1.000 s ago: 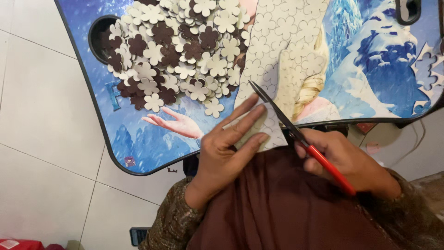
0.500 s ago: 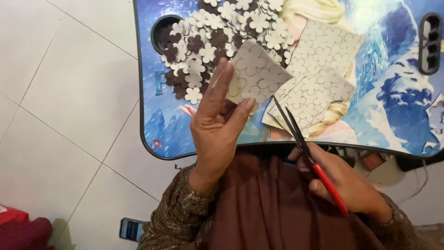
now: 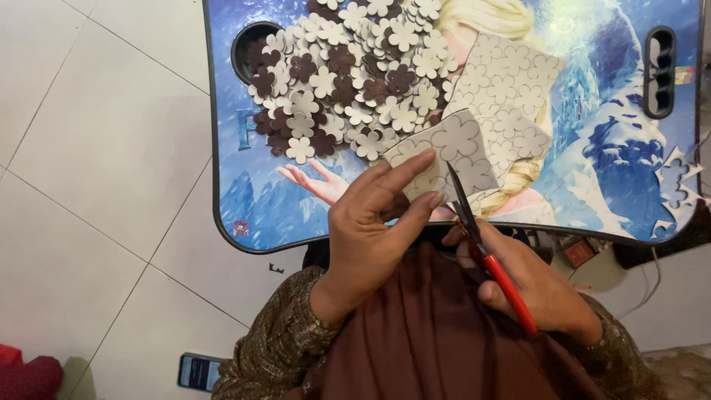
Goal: The person uses red-handled scissors to cut flower-shaped pieces from a sheet of patterned paper. They hold the paper with the left hand and cut with the right, placing finished pieces onto a growing pile on the table.
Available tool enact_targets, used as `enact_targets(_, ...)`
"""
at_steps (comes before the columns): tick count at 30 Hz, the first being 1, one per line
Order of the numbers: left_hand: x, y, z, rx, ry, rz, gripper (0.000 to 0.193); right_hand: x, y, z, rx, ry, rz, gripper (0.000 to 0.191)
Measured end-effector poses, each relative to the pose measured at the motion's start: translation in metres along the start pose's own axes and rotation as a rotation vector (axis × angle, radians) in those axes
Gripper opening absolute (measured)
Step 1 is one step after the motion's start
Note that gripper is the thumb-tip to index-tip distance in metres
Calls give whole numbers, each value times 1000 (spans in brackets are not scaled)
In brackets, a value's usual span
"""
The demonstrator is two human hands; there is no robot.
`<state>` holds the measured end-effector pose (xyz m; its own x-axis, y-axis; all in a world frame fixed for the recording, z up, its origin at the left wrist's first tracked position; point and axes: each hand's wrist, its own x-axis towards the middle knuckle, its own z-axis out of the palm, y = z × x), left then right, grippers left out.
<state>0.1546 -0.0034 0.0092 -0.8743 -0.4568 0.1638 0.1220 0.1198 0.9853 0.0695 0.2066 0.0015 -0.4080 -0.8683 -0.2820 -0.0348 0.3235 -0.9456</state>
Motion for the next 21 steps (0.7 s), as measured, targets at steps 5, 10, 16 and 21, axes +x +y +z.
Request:
enact_targets(5,0,2,2,86,-20,-8,51,-2,1,-2,-85,15,35,104)
enact_targets(10,-1,2,8,-15,-18,-2,54,-4,8,-2,-127,58,36,100)
enact_targets(16,-3,-3,8,10,-26,33,55,-5,15,-1,-83,87,90,94)
enact_targets(21,-4,-8,7,45,-3,41,58,-8,22,1,-77,130,65,85)
